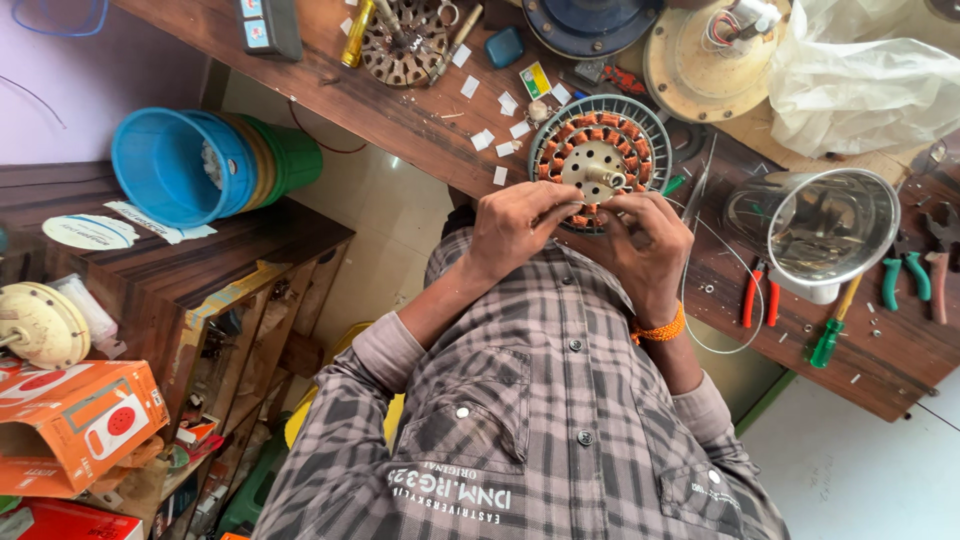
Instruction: The person cuts a length of white wire with scissors, then works on a fan motor stator with copper windings, threading and positioning wire around the winding slots by hand. They later handle red, yellow and blue wires, stripping and arranging them at the stator while seated at the workbench.
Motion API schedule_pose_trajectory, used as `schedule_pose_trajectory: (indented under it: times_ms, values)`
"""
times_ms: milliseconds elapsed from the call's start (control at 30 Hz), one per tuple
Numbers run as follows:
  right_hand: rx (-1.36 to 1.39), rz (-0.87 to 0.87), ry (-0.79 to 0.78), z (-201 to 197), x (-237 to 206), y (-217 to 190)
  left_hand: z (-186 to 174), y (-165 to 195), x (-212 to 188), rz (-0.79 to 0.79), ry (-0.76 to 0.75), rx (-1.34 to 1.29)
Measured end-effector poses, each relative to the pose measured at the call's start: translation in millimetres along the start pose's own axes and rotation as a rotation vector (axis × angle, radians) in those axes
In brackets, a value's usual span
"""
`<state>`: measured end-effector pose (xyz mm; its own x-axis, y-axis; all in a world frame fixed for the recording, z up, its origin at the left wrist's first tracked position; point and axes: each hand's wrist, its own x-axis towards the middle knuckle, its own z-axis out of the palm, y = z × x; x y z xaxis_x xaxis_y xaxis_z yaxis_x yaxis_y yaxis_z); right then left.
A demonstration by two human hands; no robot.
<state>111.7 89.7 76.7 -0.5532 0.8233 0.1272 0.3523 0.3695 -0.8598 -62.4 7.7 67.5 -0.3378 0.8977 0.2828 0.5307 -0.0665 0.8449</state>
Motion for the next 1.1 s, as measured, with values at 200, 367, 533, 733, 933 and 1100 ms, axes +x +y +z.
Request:
schedule_pose_trajectory:
  times_ms: [200, 367, 533, 733, 933, 1100]
  values:
    - [0.014, -0.052, -0.039, 5, 2, 5, -1, 4, -2, 0.045, -0.023, 0.031]
    - [-0.099, -0.138, 0.034, 0, 0, 4, 1, 3, 0, -0.057, -0.083, -0.007]
    - [-0.045, -0.126, 0.003, 5, 4, 6, 3, 2, 0, 0.017, -0.089, 0.042]
    - [-0.019, -0.058, -0.015, -2, 2, 9, 6, 0, 0, 0.028, -0.113, 0.071]
    - [-0.076, -0.116, -0.037, 4, 2, 16, 8, 5, 5, 0.040, -0.137, 0.116]
    - [-0.029, -0.040, -0.034, 3, 0, 22, 0, 5, 4, 0.000, -0.108, -0.084]
